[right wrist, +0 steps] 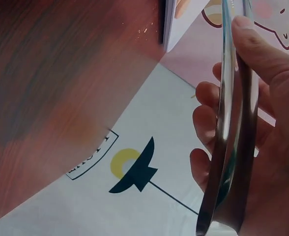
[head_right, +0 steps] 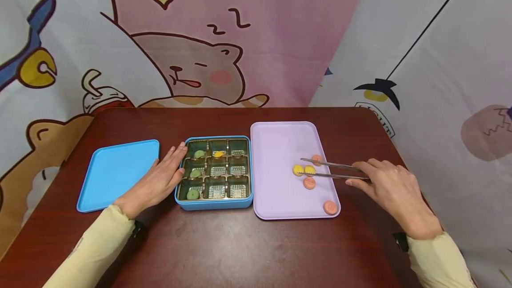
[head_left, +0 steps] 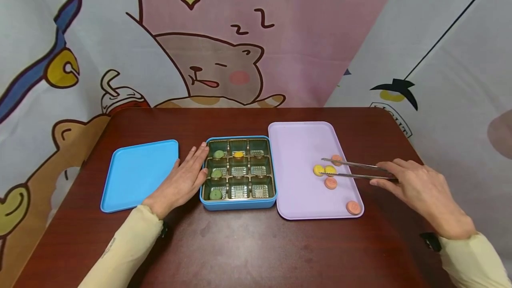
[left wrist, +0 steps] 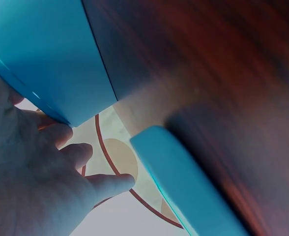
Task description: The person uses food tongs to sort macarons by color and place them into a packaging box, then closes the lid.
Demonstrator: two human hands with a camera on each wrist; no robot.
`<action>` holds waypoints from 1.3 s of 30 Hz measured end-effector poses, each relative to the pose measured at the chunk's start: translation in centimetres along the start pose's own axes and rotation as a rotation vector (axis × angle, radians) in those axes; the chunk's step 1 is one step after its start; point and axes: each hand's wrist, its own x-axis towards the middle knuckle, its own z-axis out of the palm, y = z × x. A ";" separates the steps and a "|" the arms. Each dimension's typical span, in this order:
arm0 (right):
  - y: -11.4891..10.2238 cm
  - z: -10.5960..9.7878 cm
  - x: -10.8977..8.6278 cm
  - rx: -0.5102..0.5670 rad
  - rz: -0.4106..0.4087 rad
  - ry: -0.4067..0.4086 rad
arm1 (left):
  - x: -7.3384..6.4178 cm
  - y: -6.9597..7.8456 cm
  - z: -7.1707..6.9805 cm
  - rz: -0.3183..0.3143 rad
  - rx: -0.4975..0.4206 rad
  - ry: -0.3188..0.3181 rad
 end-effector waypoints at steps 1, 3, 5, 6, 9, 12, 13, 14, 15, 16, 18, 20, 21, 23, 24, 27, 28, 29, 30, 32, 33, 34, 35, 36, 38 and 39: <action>0.0 0.0 0.1 -0.003 -0.002 -0.006 | 0.0 0.0 0.0 0.000 -0.001 0.000; 0.0 0.1 0.1 -0.010 -0.002 -0.021 | 0.0 0.0 0.0 0.000 -0.002 0.000; -0.1 0.2 0.2 -0.016 0.001 -0.036 | -0.1 0.0 0.0 0.000 -0.005 -0.003; -0.2 0.2 0.2 -0.020 0.004 -0.042 | 0.0 0.0 0.0 -0.002 -0.006 -0.004; -0.4 0.5 0.3 -0.026 0.003 -0.042 | 0.0 0.0 0.0 0.001 -0.005 -0.006; -0.5 0.8 0.5 -0.033 -0.006 -0.008 | 0.0 0.0 0.0 0.003 -0.003 -0.004; -0.5 0.8 0.6 -0.034 -0.011 0.008 | 0.0 0.0 0.0 0.004 -0.003 -0.003; -0.5 0.9 0.7 -0.034 -0.018 0.026 | 0.0 0.0 0.0 0.004 -0.003 -0.003; -0.5 0.9 0.7 -0.033 -0.023 0.039 | 0.0 0.0 0.1 0.005 -0.003 -0.002; -0.5 1.0 0.7 -0.032 -0.024 0.042 | 0.0 0.0 0.1 0.004 -0.004 -0.002; -0.5 0.9 0.7 -0.026 -0.023 0.030 | 0.0 0.0 0.1 0.003 -0.004 -0.002; -0.5 0.8 0.7 -0.022 -0.014 -0.001 | 0.0 0.0 0.0 0.001 -0.005 -0.003; -0.5 0.8 0.7 -0.023 -0.011 -0.015 | 0.0 0.0 0.0 0.000 -0.004 -0.004; -0.5 0.7 0.7 -0.023 -0.007 -0.039 | 0.0 0.0 0.0 -0.002 -0.003 -0.004; -0.5 0.8 0.7 -0.024 -0.008 -0.041 | 0.0 0.0 0.0 -0.003 -0.003 -0.004; -0.6 0.9 0.7 -0.024 -0.012 -0.043 | 0.0 0.0 0.0 -0.006 -0.003 -0.002; -0.6 1.0 0.7 -0.024 -0.009 -0.048 | 0.0 0.0 0.0 -0.006 -0.003 -0.002; -0.6 1.1 0.8 -0.021 -0.011 -0.047 | 0.0 0.0 0.0 -0.007 -0.004 -0.002; -0.6 1.2 0.8 -0.019 -0.012 -0.047 | 0.0 0.0 0.1 -0.008 -0.005 -0.002; -0.6 1.3 0.8 -0.013 -0.014 -0.044 | 0.0 0.1 0.1 -0.009 -0.006 -0.002; -0.6 1.3 0.9 -0.013 -0.017 -0.038 | 0.0 0.1 0.1 -0.010 -0.005 -0.001; -0.6 1.3 0.9 -0.014 -0.020 -0.032 | 0.0 0.1 0.1 -0.009 -0.003 0.000; -0.6 1.3 0.9 -0.011 -0.024 -0.026 | 0.0 0.0 0.1 -0.008 -0.001 0.001; -0.6 1.4 0.9 -0.013 -0.030 -0.019 | 0.0 0.0 0.1 -0.008 0.001 0.002; -0.5 1.4 0.8 -0.014 -0.039 -0.007 | 0.0 0.0 0.1 -0.009 0.004 0.000; -0.5 1.5 0.8 -0.014 -0.043 0.000 | 0.0 0.0 0.1 -0.010 0.006 -0.001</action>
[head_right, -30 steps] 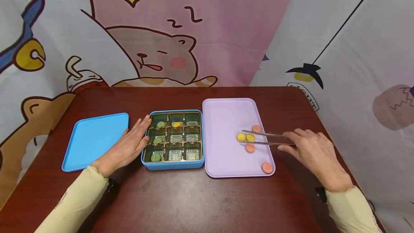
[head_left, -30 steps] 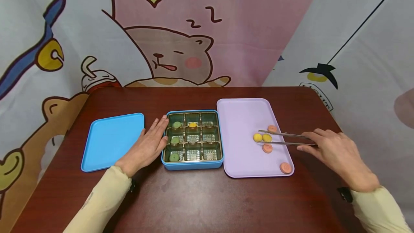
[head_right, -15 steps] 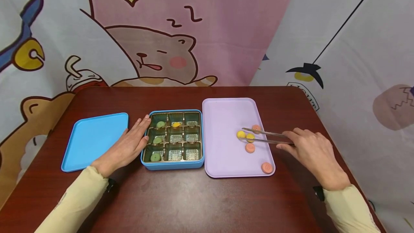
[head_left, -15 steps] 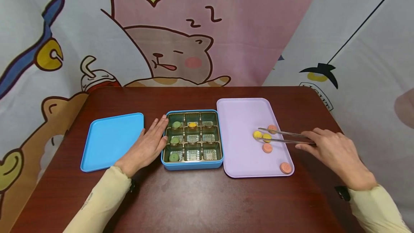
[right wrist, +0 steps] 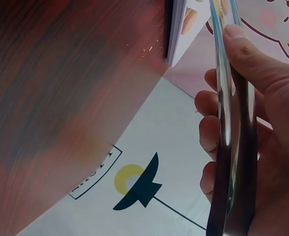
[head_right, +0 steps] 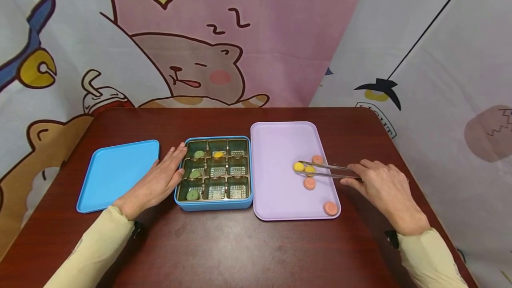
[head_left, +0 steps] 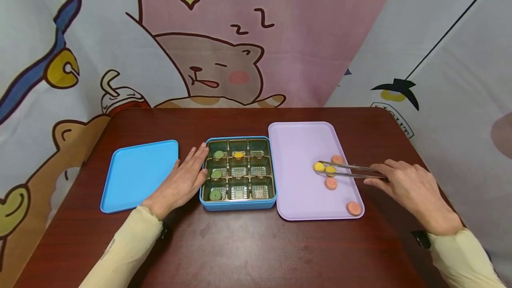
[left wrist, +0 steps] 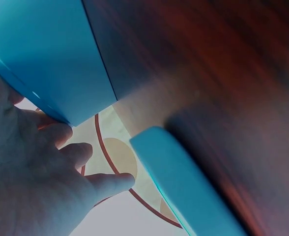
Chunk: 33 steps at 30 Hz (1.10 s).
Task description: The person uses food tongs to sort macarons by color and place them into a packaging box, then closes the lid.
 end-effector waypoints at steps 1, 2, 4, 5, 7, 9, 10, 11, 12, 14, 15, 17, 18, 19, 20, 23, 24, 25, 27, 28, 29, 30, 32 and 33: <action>0.0 0.0 0.0 0.000 -0.004 0.004 | 0.0 0.0 0.0 -0.001 0.000 -0.002; 0.0 0.1 0.0 0.003 -0.006 0.006 | 0.0 0.0 0.0 -0.002 -0.001 -0.003; -0.1 0.0 -0.1 0.002 -0.002 0.005 | 0.0 0.0 0.0 -0.003 -0.003 -0.005; -0.1 0.1 -0.1 0.003 0.000 0.003 | 0.0 0.0 0.0 -0.003 -0.003 -0.005; -0.1 0.1 -0.1 0.000 0.006 -0.004 | 0.0 0.1 0.0 -0.003 -0.004 -0.005; -0.2 0.1 -0.1 -0.003 0.014 -0.009 | 0.0 0.1 0.0 -0.001 -0.003 -0.006; -0.2 0.1 -0.2 -0.005 0.015 -0.007 | 0.0 0.2 0.0 0.000 -0.004 -0.007; -0.3 0.1 -0.2 -0.006 0.016 -0.006 | 0.0 0.2 0.0 0.002 -0.004 -0.007; -0.4 0.1 -0.2 -0.008 0.016 -0.004 | 0.0 0.2 0.0 0.003 -0.004 -0.008; -0.5 0.1 -0.3 -0.010 0.018 0.002 | 0.0 0.2 0.0 0.006 -0.004 -0.008; -0.6 0.1 -0.3 -0.011 0.019 0.005 | 0.1 0.2 0.0 0.006 -0.006 -0.008; -0.7 0.1 -0.3 -0.009 0.021 0.011 | 0.1 0.2 0.0 0.008 -0.009 -0.007; -0.8 0.2 -0.3 -0.009 0.021 0.015 | 0.1 0.2 0.0 0.009 -0.010 -0.006; -0.8 0.2 -0.3 -0.008 0.022 0.019 | 0.1 0.1 0.0 0.010 -0.012 -0.005; -0.9 0.1 -0.2 -0.005 0.023 0.023 | 0.1 0.1 0.0 0.011 -0.013 -0.004; -1.2 0.1 -0.2 -0.002 0.027 0.032 | 0.1 0.0 0.0 0.013 -0.013 -0.001; -1.3 0.1 -0.2 0.000 0.028 0.035 | 0.1 0.0 0.0 0.013 -0.014 -0.001; -1.4 0.1 -0.1 0.003 0.028 0.040 | 0.0 0.0 0.0 0.013 -0.014 -0.001; -1.5 0.2 0.0 0.009 0.027 0.050 | 0.0 -0.1 0.0 0.013 -0.013 -0.002; -1.6 0.2 0.0 0.013 0.026 0.054 | 0.0 -0.1 0.0 0.012 -0.013 -0.003; -1.7 0.2 0.1 0.017 0.024 0.058 | 0.0 -0.1 0.0 0.011 -0.013 -0.004; -1.8 0.2 0.1 0.021 0.023 0.060 | 0.0 -0.1 0.0 0.010 -0.013 -0.004; -1.9 0.2 0.2 0.025 0.025 0.058 | 0.0 -0.1 0.0 0.008 -0.014 -0.005; -2.0 0.2 0.2 0.025 0.024 0.059 | 0.0 -0.1 0.0 0.008 -0.015 -0.005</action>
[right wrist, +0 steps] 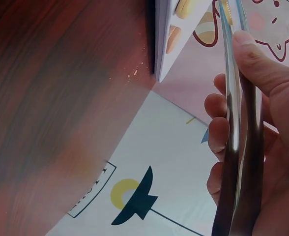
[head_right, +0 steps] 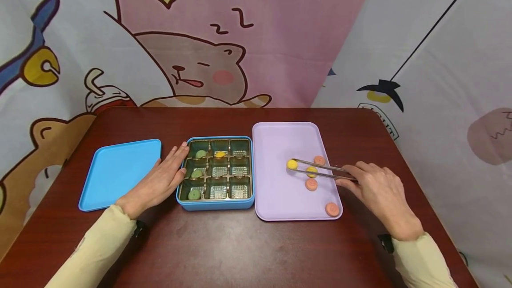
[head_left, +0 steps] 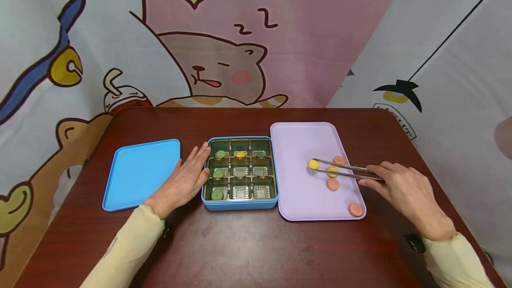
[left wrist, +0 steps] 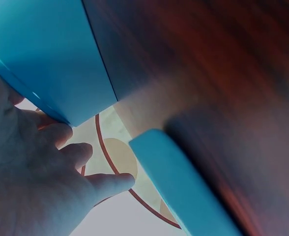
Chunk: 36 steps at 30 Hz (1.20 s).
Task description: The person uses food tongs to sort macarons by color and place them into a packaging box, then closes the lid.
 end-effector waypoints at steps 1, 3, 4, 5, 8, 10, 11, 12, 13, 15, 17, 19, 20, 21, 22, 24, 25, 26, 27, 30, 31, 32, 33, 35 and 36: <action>-0.1 0.0 0.1 0.001 -0.002 0.002 | 0.0 0.0 0.0 0.000 -0.001 0.000; -0.2 0.0 0.1 0.003 -0.011 0.012 | 0.0 0.0 0.0 0.000 -0.001 0.003; -0.3 0.0 0.2 0.006 -0.016 0.019 | 0.0 0.0 0.0 0.001 0.001 0.004; -0.4 0.0 0.2 0.008 -0.022 0.027 | 0.0 0.0 0.0 0.002 0.001 0.006; -0.6 0.1 0.4 0.018 -0.038 0.047 | 0.0 0.0 0.0 0.005 0.003 0.009; -0.8 0.0 0.5 0.027 -0.043 0.053 | 0.0 0.0 0.0 0.005 0.003 0.009; -0.9 0.0 0.6 0.029 -0.045 0.055 | 0.0 0.0 -0.1 0.006 0.002 0.008; -1.1 0.0 0.7 0.031 -0.045 0.055 | 0.0 0.0 0.0 0.006 0.002 0.008; -1.2 -0.1 0.8 0.033 -0.046 0.057 | 0.0 0.0 0.0 0.005 0.000 0.007; -1.4 -0.2 1.0 0.035 -0.048 0.058 | 0.0 0.0 0.0 0.004 -0.001 0.007; -1.7 -0.3 1.1 0.029 -0.051 0.061 | 0.0 0.0 0.0 0.004 -0.003 0.007; -1.9 -0.4 1.4 0.024 -0.060 0.066 | 0.0 0.0 0.0 0.004 -0.003 0.008; -2.0 -0.5 1.5 0.022 -0.065 0.068 | 0.0 0.0 -0.1 0.004 -0.001 0.008; -2.2 -0.5 1.6 0.020 -0.068 0.071 | 0.0 0.0 -0.1 0.005 -0.001 0.008; -2.3 -0.5 1.8 0.020 -0.072 0.074 | 0.0 0.1 -0.1 0.004 0.000 0.006; -2.5 -0.6 2.0 0.025 -0.078 0.077 | -0.1 0.1 -0.1 0.003 0.001 0.004; -2.6 -0.6 2.1 0.028 -0.078 0.078 | -0.1 0.1 -0.1 0.002 0.001 0.002; -2.7 -0.6 2.3 0.028 -0.079 0.077 | -0.1 0.1 -0.2 0.000 0.001 0.001; -2.9 -0.6 2.4 0.030 -0.078 0.078 | -0.1 0.1 -0.2 0.000 0.000 0.001; -3.2 -0.6 2.7 0.034 -0.077 0.078 | -0.1 0.1 -0.2 0.001 0.003 0.003; -3.3 -0.6 2.8 0.035 -0.078 0.080 | 0.0 0.1 -0.2 0.002 0.004 0.005; -3.4 -0.6 2.9 0.037 -0.080 0.083 | 0.0 0.1 -0.2 0.003 0.006 0.006; -3.5 -0.6 3.0 0.043 -0.080 0.086 | 0.0 0.1 -0.2 0.004 0.007 0.006; -3.7 -0.5 3.2 0.058 -0.082 0.094 | 0.0 0.1 -0.2 0.006 0.012 0.006; -3.8 -0.5 3.3 0.066 -0.083 0.098 | 0.0 0.1 -0.2 0.005 0.011 0.006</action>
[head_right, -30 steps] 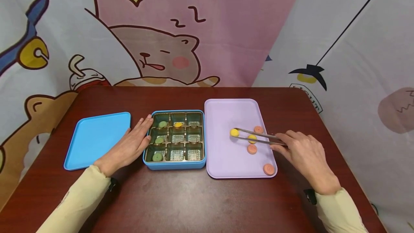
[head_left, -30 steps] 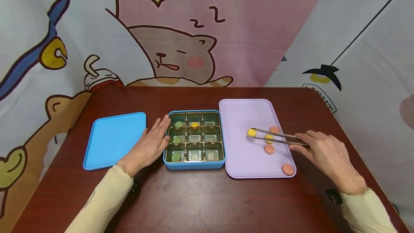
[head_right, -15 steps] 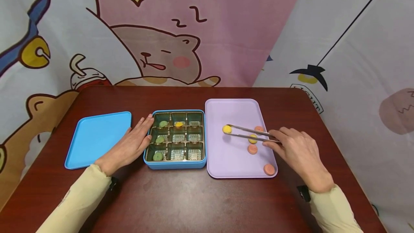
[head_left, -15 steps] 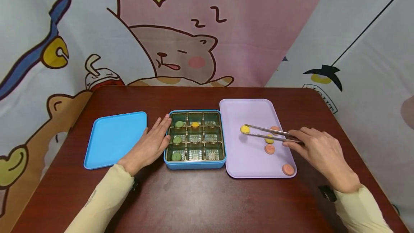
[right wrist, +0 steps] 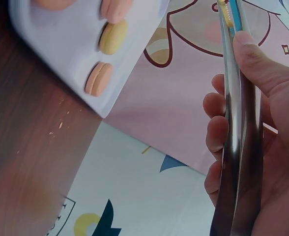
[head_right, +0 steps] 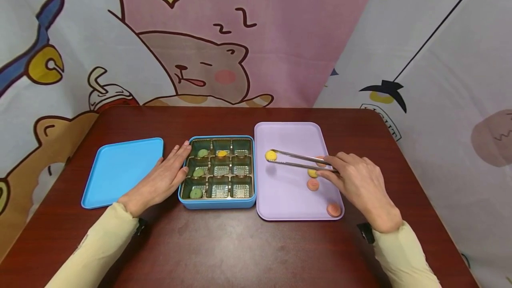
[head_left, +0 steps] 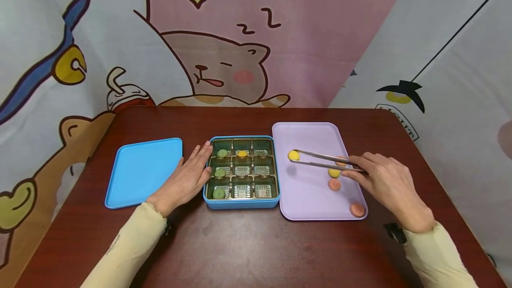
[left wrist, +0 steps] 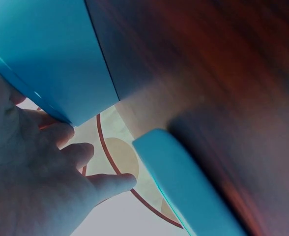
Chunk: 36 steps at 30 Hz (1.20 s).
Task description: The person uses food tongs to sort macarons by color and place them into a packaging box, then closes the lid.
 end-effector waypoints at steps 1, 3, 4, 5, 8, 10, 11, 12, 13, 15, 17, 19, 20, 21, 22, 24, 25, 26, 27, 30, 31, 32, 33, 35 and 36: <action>-0.1 0.0 0.1 0.008 0.000 0.004 | 0.0 0.0 0.0 -0.001 0.000 -0.001; -0.3 0.1 0.3 0.022 -0.002 0.014 | 0.0 0.0 0.0 -0.001 -0.001 -0.001; -0.5 0.1 0.4 0.028 -0.005 0.020 | 0.0 0.1 0.0 0.001 0.001 0.001; -0.6 0.2 0.6 0.031 -0.009 0.025 | 0.0 0.1 0.0 0.000 0.001 0.001; -1.0 0.3 1.0 0.034 -0.034 0.043 | 0.0 0.1 -0.1 -0.004 0.000 0.001; -1.3 0.3 1.3 0.039 -0.044 0.048 | 0.0 0.1 -0.1 -0.004 0.003 0.000; -1.4 0.3 1.5 0.042 -0.046 0.047 | 0.0 0.1 -0.1 -0.006 0.001 -0.001; -1.6 0.4 1.6 0.044 -0.048 0.043 | 0.0 0.1 -0.1 -0.005 0.001 -0.001; -1.7 0.4 1.8 0.048 -0.047 0.038 | 0.0 0.1 -0.1 -0.004 0.000 -0.001; -2.0 0.4 2.0 0.056 -0.042 0.026 | -0.1 0.1 -0.1 -0.003 -0.003 -0.001; -2.3 0.5 2.3 0.062 -0.041 0.015 | -0.1 0.1 -0.1 -0.002 -0.007 -0.001; -2.6 0.6 2.6 0.068 -0.043 0.011 | 0.0 0.1 -0.1 -0.001 -0.007 0.000; -2.8 0.7 2.7 0.071 -0.046 0.010 | 0.0 0.1 -0.1 -0.001 -0.006 -0.001; -2.9 0.7 2.9 0.075 -0.047 0.008 | 0.0 0.1 0.0 -0.001 -0.005 -0.001; -3.1 0.8 3.0 0.078 -0.049 0.005 | 0.0 0.1 0.0 -0.001 -0.004 -0.001; -3.4 0.9 3.3 0.081 -0.050 -0.005 | 0.0 0.0 0.0 -0.001 -0.002 0.000; -3.6 0.9 3.5 0.082 -0.051 -0.012 | 0.0 0.0 0.0 -0.001 -0.002 0.001; -3.9 1.0 3.7 0.080 -0.052 -0.020 | 0.0 0.0 0.0 -0.001 -0.001 0.003; -4.1 1.0 3.8 0.079 -0.054 -0.027 | 0.0 0.0 0.0 0.002 0.000 0.006; -4.7 1.2 4.4 0.081 -0.065 -0.037 | 0.0 -0.1 0.0 0.003 0.000 0.011; -4.9 1.2 4.5 0.082 -0.070 -0.039 | 0.0 -0.1 0.1 0.005 0.001 0.014; -5.1 1.3 4.7 0.083 -0.075 -0.038 | 0.0 -0.1 0.1 0.006 0.002 0.015; -5.2 1.3 4.8 0.086 -0.081 -0.037 | 0.0 -0.1 0.1 0.006 0.002 0.016; -5.5 1.5 5.1 0.091 -0.092 -0.035 | 0.0 -0.1 0.1 0.003 0.000 0.014; -5.6 1.6 5.2 0.095 -0.097 -0.034 | 0.0 -0.1 0.1 0.003 0.000 0.013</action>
